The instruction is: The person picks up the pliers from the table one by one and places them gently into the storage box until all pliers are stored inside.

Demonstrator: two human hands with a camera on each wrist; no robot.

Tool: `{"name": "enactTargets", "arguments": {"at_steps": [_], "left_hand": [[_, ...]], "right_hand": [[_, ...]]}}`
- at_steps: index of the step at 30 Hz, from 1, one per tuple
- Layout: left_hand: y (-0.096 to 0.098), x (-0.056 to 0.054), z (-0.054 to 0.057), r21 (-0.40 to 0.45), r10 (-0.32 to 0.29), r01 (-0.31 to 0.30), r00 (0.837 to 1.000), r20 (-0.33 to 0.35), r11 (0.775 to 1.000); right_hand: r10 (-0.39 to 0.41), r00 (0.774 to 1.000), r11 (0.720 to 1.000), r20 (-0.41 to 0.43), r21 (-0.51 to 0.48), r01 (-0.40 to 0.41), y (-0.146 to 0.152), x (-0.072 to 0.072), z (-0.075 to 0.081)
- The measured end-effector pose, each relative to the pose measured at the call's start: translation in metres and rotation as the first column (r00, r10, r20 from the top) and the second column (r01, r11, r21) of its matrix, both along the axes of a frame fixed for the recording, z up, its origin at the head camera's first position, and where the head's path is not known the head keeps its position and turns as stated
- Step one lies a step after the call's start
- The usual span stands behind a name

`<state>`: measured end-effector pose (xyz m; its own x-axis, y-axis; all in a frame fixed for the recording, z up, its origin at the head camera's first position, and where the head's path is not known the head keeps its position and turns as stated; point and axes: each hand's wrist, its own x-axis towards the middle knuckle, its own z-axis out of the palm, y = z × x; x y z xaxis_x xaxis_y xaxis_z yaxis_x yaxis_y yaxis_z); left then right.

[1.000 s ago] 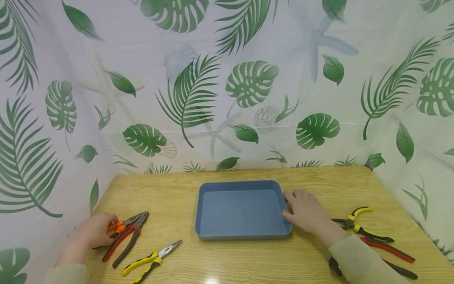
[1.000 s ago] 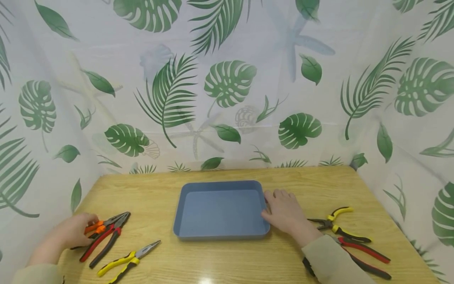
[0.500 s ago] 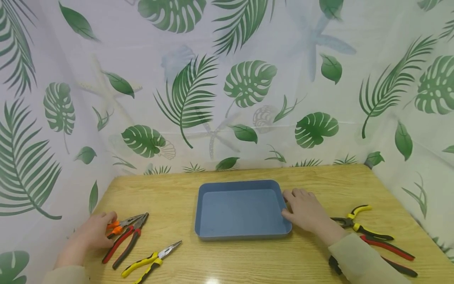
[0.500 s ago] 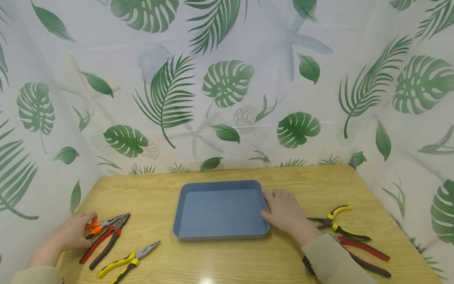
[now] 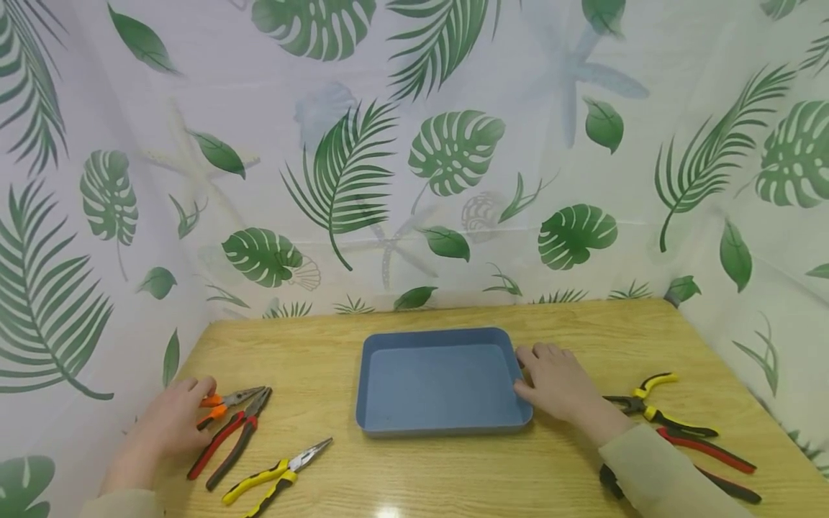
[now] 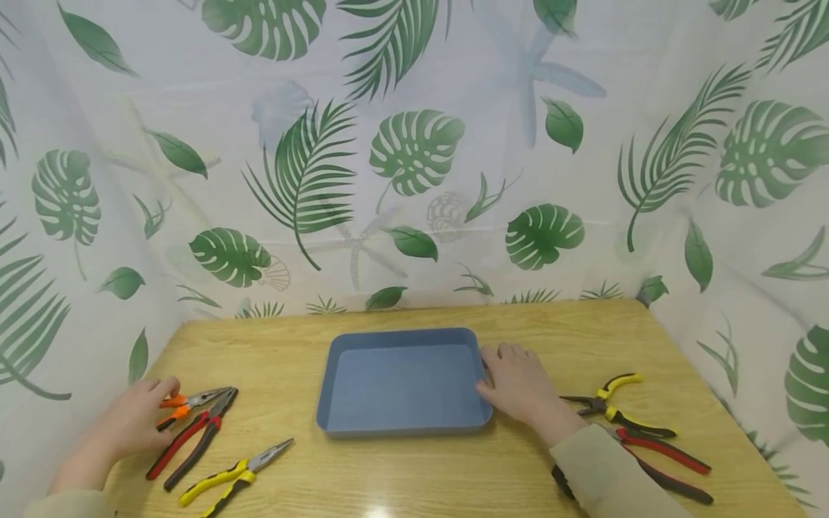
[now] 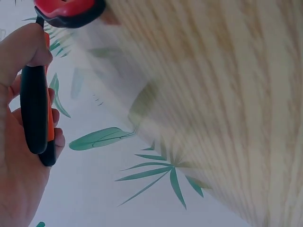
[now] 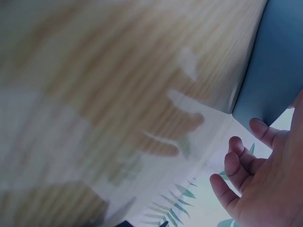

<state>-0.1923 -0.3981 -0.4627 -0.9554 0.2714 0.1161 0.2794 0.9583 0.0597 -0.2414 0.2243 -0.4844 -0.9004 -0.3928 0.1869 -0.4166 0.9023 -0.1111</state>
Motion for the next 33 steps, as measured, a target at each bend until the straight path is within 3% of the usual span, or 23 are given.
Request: {"name": "enactTargets", "arguments": {"at_steps": [14, 33], "left_hand": [[0.006, 0.005, 0.007, -0.021, -0.034, 0.032, 0.990, -0.137, 0.999], [0.035, -0.010, 0.028, -0.037, -0.086, 0.082, 0.985, -0.149, 0.996]], "right_hand": [[0.009, 1.000, 1.000, 0.009, -0.005, -0.009, -0.004, 0.001, 0.000], [-0.008, 1.000, 1.000, 0.024, -0.009, 0.008, 0.000, 0.002, 0.002]]}}
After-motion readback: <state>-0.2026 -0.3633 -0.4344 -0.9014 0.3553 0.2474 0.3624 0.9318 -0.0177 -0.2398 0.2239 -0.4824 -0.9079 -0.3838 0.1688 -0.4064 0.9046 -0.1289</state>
